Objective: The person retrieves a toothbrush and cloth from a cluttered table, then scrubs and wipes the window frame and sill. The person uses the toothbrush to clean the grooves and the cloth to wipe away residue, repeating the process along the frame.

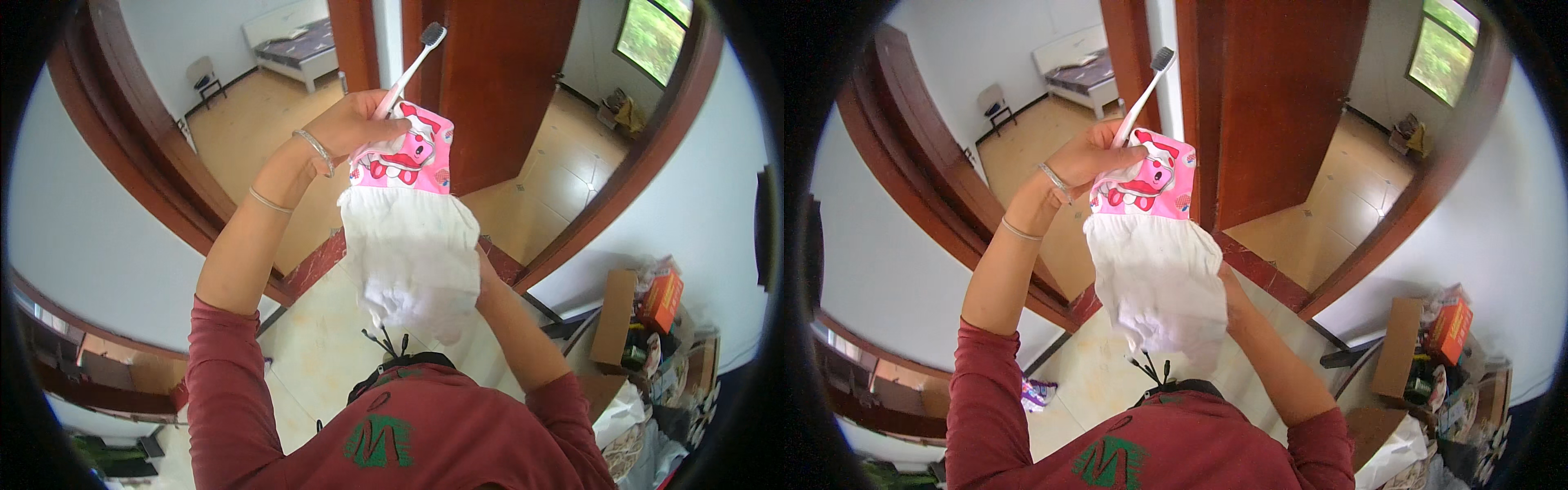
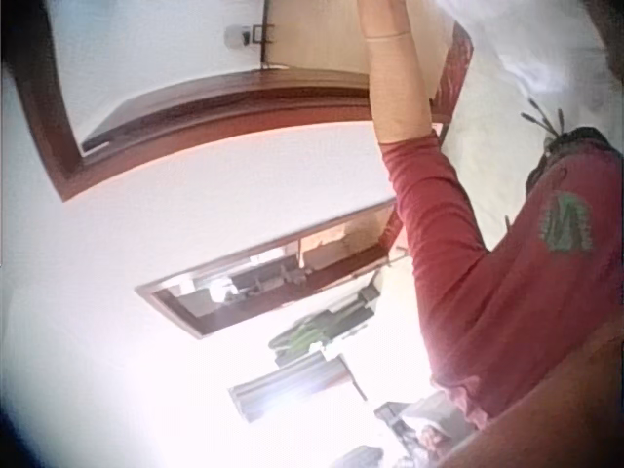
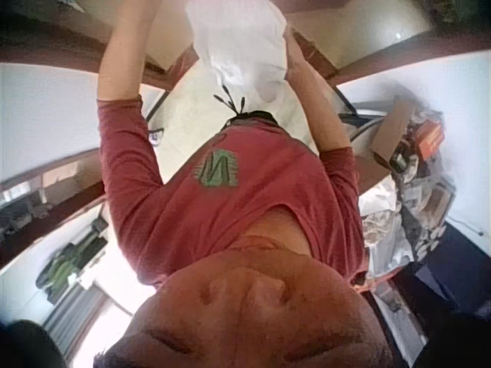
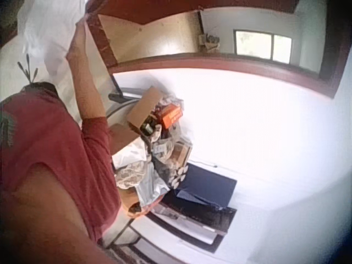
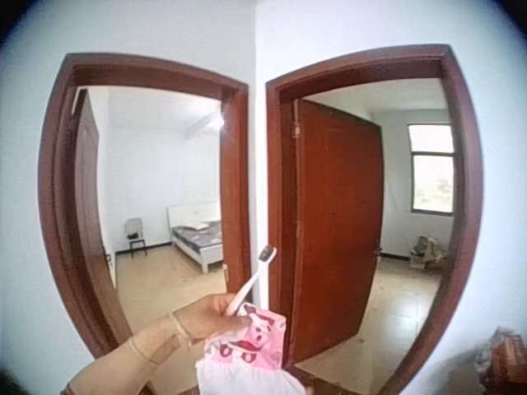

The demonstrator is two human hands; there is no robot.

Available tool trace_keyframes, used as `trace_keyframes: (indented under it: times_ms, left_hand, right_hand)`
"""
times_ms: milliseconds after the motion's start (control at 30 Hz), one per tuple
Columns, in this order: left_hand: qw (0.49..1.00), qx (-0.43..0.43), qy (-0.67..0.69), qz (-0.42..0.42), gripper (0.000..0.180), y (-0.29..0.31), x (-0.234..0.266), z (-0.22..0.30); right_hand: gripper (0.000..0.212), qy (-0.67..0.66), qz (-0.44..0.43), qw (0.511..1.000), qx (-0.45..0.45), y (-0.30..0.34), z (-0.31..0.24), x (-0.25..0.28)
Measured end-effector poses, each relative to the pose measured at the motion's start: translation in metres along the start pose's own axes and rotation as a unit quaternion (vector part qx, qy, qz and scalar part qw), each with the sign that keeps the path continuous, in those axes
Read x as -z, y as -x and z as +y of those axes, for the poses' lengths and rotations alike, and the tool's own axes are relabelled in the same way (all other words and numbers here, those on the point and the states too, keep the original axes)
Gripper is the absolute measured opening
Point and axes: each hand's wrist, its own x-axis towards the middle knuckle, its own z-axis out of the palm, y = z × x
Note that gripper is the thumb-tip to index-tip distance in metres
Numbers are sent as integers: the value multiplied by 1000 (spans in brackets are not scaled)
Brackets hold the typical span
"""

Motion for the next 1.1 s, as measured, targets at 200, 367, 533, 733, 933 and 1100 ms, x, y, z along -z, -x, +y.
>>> trace_keyframes:
  times_ms: [200,367,533,733,933,1100]
  left_hand:
    - [996,58,-2,67,8,-24,38,-82]
    - [976,27,-117,183,20,-25,84,-152]
    - [911,0,-109,398,16,-9,71,-193]
    - [931,41,-9,361,17,2,-11,-207]
    - [918,-12,-117,379,34,-29,-9,-207]
    - [914,71,-129,379,37,-34,30,-213]
  right_hand:
    - [37,68,-59,996,-15,-8,26,3]
    - [32,58,1,998,17,-52,25,-3]
    - [25,-19,58,998,4,-95,18,32]
    - [20,-63,20,998,-20,-159,10,61]
    - [23,-64,-95,992,-49,-228,5,70]
    - [33,-40,-163,980,-105,-281,5,57]
